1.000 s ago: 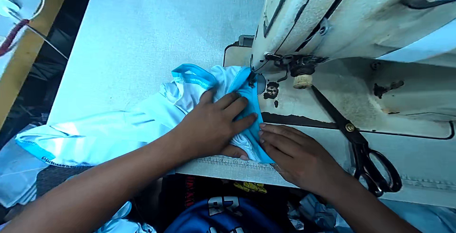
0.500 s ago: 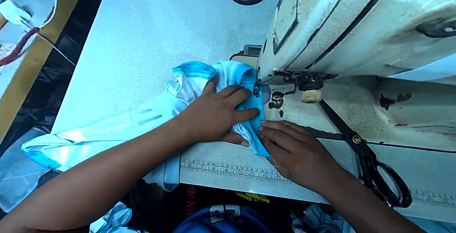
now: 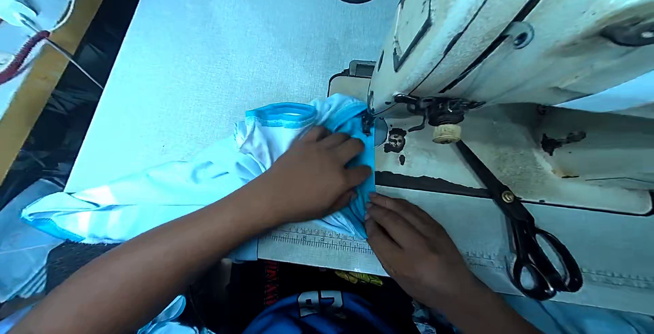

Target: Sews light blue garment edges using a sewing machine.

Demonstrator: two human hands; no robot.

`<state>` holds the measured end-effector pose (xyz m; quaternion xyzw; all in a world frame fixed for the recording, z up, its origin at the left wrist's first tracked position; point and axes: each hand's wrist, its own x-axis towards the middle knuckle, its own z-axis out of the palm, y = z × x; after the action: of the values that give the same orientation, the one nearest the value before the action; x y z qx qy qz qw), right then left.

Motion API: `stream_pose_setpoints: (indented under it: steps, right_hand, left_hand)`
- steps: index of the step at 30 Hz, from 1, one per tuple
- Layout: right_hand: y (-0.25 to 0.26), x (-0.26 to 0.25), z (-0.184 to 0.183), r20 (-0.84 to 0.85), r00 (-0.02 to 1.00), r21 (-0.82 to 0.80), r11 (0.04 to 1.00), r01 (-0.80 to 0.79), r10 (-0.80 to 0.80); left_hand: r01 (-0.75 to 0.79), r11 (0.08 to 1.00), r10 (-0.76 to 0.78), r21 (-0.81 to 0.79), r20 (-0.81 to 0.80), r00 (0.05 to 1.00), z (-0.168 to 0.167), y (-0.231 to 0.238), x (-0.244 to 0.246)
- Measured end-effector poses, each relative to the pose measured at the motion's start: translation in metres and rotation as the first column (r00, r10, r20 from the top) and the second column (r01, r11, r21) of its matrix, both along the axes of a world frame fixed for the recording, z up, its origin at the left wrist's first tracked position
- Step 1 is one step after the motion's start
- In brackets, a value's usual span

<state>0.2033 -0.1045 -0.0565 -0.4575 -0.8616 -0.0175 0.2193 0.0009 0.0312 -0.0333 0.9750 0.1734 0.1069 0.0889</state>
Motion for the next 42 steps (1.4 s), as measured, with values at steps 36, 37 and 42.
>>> stream_pose_setpoints:
  steps: [36, 37, 42]
  right_hand:
    - [0.057, 0.006, -0.001, 0.11, 0.99, 0.048, 0.996, 0.079, -0.084]
    - [0.056, 0.007, 0.002, 0.107, 0.99, 0.022, 0.996, 0.087, -0.088]
    - [0.012, 0.077, 0.037, -0.108, 0.923, 0.02, 0.927, 0.373, -0.369]
  left_hand:
    - [-0.019, 0.992, 0.011, 0.126, 0.063, 0.998, -0.02, 0.038, -0.001]
    - [-0.017, 0.992, 0.009, 0.127, 0.061, 0.998, -0.02, 0.041, 0.0]
    - [-0.025, 0.993, 0.019, 0.119, 0.053, 0.998, -0.019, 0.046, 0.001]
